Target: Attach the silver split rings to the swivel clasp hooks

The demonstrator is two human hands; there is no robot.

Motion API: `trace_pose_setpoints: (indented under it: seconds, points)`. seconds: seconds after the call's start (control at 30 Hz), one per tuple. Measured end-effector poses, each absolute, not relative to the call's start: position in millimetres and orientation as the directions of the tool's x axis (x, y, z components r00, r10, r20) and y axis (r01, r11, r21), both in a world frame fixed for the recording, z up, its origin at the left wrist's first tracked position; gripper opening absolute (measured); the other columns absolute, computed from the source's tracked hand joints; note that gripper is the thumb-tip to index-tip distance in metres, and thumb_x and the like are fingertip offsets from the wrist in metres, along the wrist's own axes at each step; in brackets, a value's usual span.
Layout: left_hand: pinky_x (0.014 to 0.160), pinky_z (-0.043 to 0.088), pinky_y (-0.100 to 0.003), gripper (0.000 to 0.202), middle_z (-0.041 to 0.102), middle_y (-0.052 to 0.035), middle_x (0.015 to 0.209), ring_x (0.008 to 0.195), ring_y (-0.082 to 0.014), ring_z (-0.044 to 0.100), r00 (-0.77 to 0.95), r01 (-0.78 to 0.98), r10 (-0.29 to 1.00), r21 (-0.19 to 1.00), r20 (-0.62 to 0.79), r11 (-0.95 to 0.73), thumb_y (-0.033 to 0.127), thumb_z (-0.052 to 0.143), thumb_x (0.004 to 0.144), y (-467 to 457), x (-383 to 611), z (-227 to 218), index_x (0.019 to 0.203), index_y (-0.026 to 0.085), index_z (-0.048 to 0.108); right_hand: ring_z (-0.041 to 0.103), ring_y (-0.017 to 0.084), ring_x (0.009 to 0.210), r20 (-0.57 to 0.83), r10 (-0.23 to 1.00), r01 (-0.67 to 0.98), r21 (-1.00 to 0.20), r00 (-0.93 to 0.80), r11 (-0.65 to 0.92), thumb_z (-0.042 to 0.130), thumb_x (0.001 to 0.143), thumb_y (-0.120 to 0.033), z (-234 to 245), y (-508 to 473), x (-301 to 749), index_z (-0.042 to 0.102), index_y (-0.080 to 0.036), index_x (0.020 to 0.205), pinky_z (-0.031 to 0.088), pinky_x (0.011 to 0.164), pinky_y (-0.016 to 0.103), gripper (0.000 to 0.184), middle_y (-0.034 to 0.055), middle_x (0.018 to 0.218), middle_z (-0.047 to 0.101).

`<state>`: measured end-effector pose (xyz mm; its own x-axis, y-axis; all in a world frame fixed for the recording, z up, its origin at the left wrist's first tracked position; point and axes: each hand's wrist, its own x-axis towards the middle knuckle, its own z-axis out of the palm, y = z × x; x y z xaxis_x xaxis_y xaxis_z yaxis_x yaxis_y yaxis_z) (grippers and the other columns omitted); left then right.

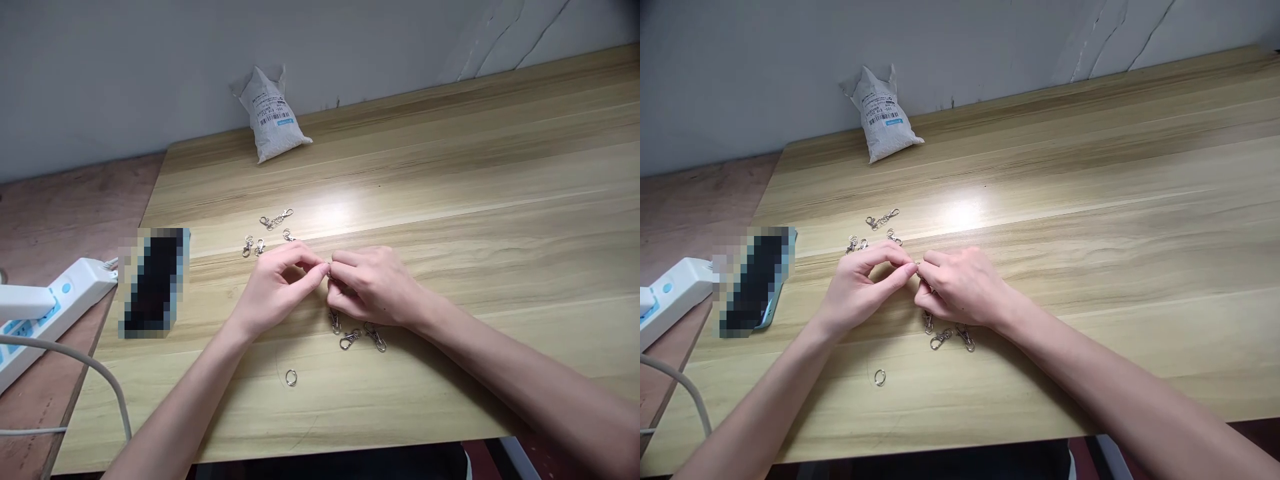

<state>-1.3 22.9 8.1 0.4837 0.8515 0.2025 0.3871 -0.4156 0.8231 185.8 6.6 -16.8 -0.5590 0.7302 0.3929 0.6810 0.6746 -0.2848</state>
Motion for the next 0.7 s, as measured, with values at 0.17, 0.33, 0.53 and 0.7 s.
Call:
trace_pose_setpoints:
  seconds: [0.17,0.33,0.53,0.7]
  points:
    - [0.066,0.050,-0.026,0.010,0.065,-0.0003,0.076,0.071,-0.0119,0.060,0.459,0.363,0.856,0.829,0.237,-0.425,0.020,0.064,0.086,22.1,-1.4,6.7,0.076,0.019,0.066,0.031,0.009,0.051,0.389,0.732,0.671,-0.306,-0.560,0.675,0.047,0.078,-0.019,-15.1,6.3,185.6,0.054,-0.016,0.064,0.019,0.047,0.026,0.016,-0.0020,0.059,0.050]
    - [0.064,0.048,-0.026,0.009,0.064,-0.0005,0.076,0.069,-0.0113,0.058,0.466,0.401,0.820,0.747,0.332,-0.530,0.019,0.063,0.086,21.0,-0.7,5.5,0.077,0.018,0.065,0.031,0.009,0.051,0.363,0.737,0.649,-0.351,-0.571,0.675,0.046,0.080,-0.019,-15.4,7.8,185.8,0.055,-0.016,0.065,0.021,0.048,0.027,0.017,-0.0020,0.058,0.050]
    - [0.067,0.047,-0.026,0.007,0.062,0.0001,0.078,0.072,-0.0105,0.058,0.477,0.425,0.796,0.694,0.374,-0.581,0.015,0.062,0.086,20.2,-1.0,4.6,0.079,0.017,0.063,0.032,0.008,0.050,0.347,0.744,0.610,-0.428,-0.571,0.667,0.045,0.080,-0.017,-15.6,6.8,186.2,0.055,-0.016,0.068,0.023,0.047,0.025,0.015,-0.0025,0.060,0.051]
    - [0.067,0.047,-0.025,0.009,0.061,0.0000,0.077,0.073,-0.0111,0.057,0.455,0.440,0.817,0.709,0.354,-0.552,0.016,0.061,0.087,19.8,0.2,4.9,0.079,0.017,0.062,0.033,0.009,0.051,0.388,0.727,0.655,-0.323,-0.566,0.683,0.045,0.080,-0.016,-15.2,4.4,184.0,0.057,-0.015,0.070,0.021,0.046,0.026,0.015,-0.0016,0.061,0.053]
